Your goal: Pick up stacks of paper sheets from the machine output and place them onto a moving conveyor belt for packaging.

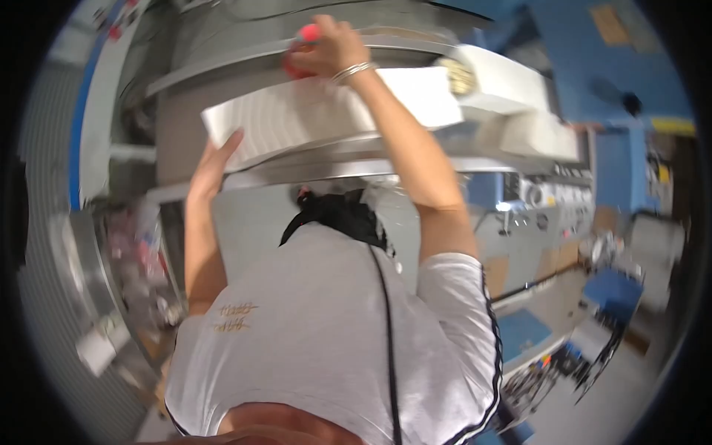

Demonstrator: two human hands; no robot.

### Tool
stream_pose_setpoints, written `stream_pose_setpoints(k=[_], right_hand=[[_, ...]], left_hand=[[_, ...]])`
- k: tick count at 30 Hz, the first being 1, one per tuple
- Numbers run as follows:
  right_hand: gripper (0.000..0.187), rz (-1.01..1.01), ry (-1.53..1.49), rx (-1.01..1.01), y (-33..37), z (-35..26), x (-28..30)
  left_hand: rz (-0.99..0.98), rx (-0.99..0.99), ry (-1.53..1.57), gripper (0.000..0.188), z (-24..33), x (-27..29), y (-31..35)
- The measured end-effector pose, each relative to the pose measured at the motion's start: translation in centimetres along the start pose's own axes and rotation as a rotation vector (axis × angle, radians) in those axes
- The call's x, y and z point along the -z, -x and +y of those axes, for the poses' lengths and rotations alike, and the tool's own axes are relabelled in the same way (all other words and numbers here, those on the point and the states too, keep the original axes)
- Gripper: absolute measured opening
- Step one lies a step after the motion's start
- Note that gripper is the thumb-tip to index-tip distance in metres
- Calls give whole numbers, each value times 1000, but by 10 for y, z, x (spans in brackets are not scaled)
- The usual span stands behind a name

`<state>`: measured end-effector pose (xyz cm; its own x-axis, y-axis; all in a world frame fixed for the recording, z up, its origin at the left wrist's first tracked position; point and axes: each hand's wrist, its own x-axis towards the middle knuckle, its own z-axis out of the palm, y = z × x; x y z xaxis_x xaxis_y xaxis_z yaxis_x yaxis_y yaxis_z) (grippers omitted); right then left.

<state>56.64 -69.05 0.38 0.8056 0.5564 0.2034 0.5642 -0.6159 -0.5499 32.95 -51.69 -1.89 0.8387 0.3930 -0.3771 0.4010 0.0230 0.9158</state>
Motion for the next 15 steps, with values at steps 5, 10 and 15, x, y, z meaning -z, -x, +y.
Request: stream_pose_setpoints(k=[5, 10, 15], right_hand=[[75, 398, 79, -19, 76, -18, 112], [77, 355, 428, -428, 139, 42, 175], [67, 79, 488, -786, 154, 128, 177]], left_hand=[[-38, -12, -20, 69, 13, 1, 7], [-23, -72, -52, 78, 2, 8, 0], [-38, -44, 6, 82, -13, 16, -12]])
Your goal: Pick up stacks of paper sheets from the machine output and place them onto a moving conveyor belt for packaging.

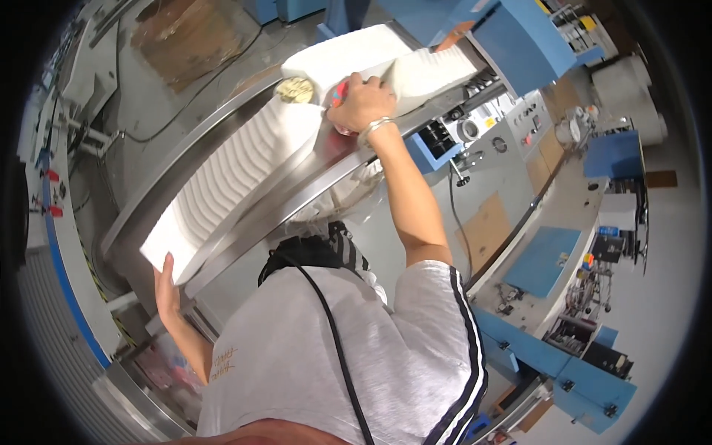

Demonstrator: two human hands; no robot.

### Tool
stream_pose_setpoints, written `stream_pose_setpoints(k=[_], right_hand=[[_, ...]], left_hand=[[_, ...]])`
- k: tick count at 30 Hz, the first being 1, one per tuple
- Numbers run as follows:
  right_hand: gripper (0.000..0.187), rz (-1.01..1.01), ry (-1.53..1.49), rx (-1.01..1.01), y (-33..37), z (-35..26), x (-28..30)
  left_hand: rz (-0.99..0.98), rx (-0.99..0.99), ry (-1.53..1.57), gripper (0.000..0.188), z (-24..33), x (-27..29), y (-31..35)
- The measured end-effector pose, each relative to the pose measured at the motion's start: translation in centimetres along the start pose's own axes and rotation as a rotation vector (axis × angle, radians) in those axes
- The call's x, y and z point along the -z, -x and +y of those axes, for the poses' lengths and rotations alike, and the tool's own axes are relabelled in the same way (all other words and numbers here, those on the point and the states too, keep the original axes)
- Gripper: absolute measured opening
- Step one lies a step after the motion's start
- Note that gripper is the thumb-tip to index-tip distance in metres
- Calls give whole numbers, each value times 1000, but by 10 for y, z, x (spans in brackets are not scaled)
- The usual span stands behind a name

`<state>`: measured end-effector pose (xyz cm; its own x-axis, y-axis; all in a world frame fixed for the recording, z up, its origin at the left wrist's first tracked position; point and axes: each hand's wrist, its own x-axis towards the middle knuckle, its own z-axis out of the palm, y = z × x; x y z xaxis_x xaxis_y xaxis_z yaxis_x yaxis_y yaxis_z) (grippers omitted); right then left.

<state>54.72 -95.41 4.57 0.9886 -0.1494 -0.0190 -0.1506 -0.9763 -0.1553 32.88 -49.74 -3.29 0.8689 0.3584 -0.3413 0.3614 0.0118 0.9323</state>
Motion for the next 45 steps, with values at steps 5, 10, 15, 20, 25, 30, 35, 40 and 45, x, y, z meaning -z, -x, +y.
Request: stream_pose_setpoints(k=[5, 10, 15, 20, 25, 30, 35, 40, 45], right_hand=[[67, -125, -80, -74, -34, 27, -29], [51, -34, 15, -181, -45, 47, -51], [30, 112, -144, 108, -31, 33, -48], [59, -712, -700, 207, -45, 27, -69], [67, -824, -900, 203, -18, -11, -58], [84, -738, -578, 548, -9, -33, -74], [85, -908, -724, 614, 19, -36, -77], [73, -926, -1190, -131, -6, -24, -106], [74, -875, -891, -11, 8, -60, -107]], left_hand=[[49, 132, 18, 85, 5, 4, 5], [81, 212, -4, 87, 18, -2, 10], [24, 164, 87, 74, 7, 11, 11], [76, 206, 92, 71, 13, 3, 9], [69, 218, 220, 74, 14, 7, 7], [-50, 152, 52, 78, 23, 3, -1], [-3, 105, -32, 75, 19, 31, -10], [-30, 335, 28, 90, 35, 63, -10], [-84, 369, -90, 96, 50, 43, -9]])
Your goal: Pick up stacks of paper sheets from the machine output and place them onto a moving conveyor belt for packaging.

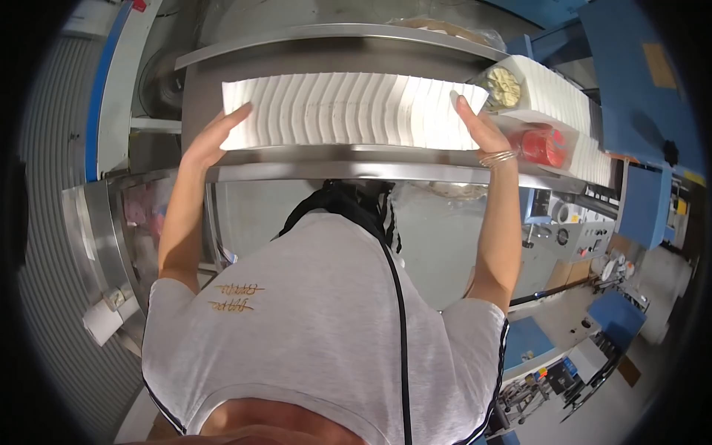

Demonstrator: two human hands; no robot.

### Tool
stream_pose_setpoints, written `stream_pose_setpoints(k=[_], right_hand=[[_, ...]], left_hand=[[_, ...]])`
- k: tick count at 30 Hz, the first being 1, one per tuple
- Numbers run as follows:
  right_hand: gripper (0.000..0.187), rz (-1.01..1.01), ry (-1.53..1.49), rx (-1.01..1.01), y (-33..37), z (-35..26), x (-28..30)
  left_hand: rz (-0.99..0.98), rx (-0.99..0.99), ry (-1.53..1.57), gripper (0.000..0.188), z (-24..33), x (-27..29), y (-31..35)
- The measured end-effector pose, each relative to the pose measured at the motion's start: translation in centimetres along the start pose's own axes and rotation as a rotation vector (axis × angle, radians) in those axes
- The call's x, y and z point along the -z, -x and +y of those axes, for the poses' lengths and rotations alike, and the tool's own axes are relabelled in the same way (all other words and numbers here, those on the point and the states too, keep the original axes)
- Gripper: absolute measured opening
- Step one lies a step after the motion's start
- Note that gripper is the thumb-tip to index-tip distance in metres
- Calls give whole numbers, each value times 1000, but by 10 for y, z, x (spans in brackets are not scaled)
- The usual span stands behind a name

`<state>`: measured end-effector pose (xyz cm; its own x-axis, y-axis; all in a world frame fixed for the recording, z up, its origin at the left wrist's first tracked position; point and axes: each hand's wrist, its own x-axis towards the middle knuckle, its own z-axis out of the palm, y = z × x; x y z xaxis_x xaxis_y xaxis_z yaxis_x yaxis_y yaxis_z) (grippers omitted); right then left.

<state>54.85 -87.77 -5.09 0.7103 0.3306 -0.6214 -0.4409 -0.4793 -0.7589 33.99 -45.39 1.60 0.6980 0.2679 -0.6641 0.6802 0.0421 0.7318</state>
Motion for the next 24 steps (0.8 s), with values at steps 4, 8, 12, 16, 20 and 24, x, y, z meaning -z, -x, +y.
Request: stream_pose_setpoints(k=[4, 8, 12, 16, 20, 24], right_hand=[[74, -107, -189, 34, 12, -17, -4], [73, -71, 118, 200, 15, -22, -27], [68, -84, 53, 313, 19, -35, -64], [62, -140, 3, 255, 22, -38, -63], [61, -120, -136, 329, 30, -46, -75], [64, -147, -34, 417, 32, -85, -95]], left_hand=[[25, 37, -33, 101, -5, 7, -4], [-109, -111, 11, 97, -18, 9, -22], [-85, -187, 28, 90, -17, -15, -18], [-100, -201, 124, 89, -23, -22, -19], [-58, -241, 263, 93, -33, -22, -12], [107, -352, 224, 93, -27, 4, 15]])
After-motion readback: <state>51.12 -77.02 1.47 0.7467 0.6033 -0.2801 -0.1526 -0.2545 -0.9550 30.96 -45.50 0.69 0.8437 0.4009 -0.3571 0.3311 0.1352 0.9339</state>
